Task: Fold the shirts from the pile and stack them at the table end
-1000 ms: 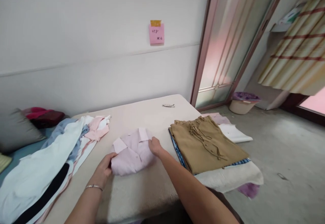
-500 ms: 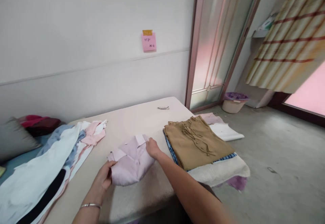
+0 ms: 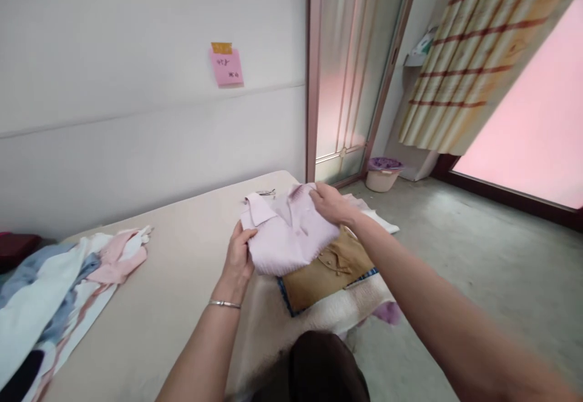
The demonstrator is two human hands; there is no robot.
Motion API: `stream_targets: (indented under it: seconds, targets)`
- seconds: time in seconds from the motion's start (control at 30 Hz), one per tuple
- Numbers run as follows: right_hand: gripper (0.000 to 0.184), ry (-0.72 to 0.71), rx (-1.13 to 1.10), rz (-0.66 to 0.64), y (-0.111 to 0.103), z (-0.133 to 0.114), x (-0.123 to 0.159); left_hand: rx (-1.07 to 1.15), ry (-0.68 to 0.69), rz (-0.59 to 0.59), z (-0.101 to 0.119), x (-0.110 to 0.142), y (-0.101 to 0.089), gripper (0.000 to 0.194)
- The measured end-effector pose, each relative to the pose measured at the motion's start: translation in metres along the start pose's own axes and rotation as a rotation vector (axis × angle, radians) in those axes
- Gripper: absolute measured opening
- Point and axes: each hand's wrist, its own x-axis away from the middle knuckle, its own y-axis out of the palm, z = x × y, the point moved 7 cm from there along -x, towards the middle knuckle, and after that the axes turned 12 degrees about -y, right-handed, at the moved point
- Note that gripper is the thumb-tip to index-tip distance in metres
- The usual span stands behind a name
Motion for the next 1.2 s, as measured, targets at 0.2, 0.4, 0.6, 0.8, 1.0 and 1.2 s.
stream_targets:
  seconds: [0.2,0.4,0.6,0.8,1.0,1.2]
  targets:
    - [0.027,0.252,0.128,-0.213,0.065,0.115,0.071,-0.089,-0.259,0.133,-0.138,-0.025,-0.003,0.067]
    - [0.032,0.264,0.114,-0.253,0.081,0.138,0.073,-0.031,-0.264,0.128,-0.133,-0.018,0.006,0.074]
    - [0.028,0.232,0.136,-0.31,0.075,0.141,0.068,-0.153,-0.247,0.184,-0.135,-0.003,0.01,0.064]
    - [0.032,0.232,0.143,-0.322,0.094,0.141,0.086,-0.237,-0.189,0.179,-0.143,-0.001,0.002,0.059]
    - [0.029,0.263,0.155,-0.345,0.09,0.144,0.092,-0.289,-0.169,0.173,-0.13,-0.011,-0.001,0.061]
    - [0.028,0.3,0.154,-0.333,0.095,0.141,0.099,-0.402,-0.128,0.213,-0.133,-0.012,0.0,0.054]
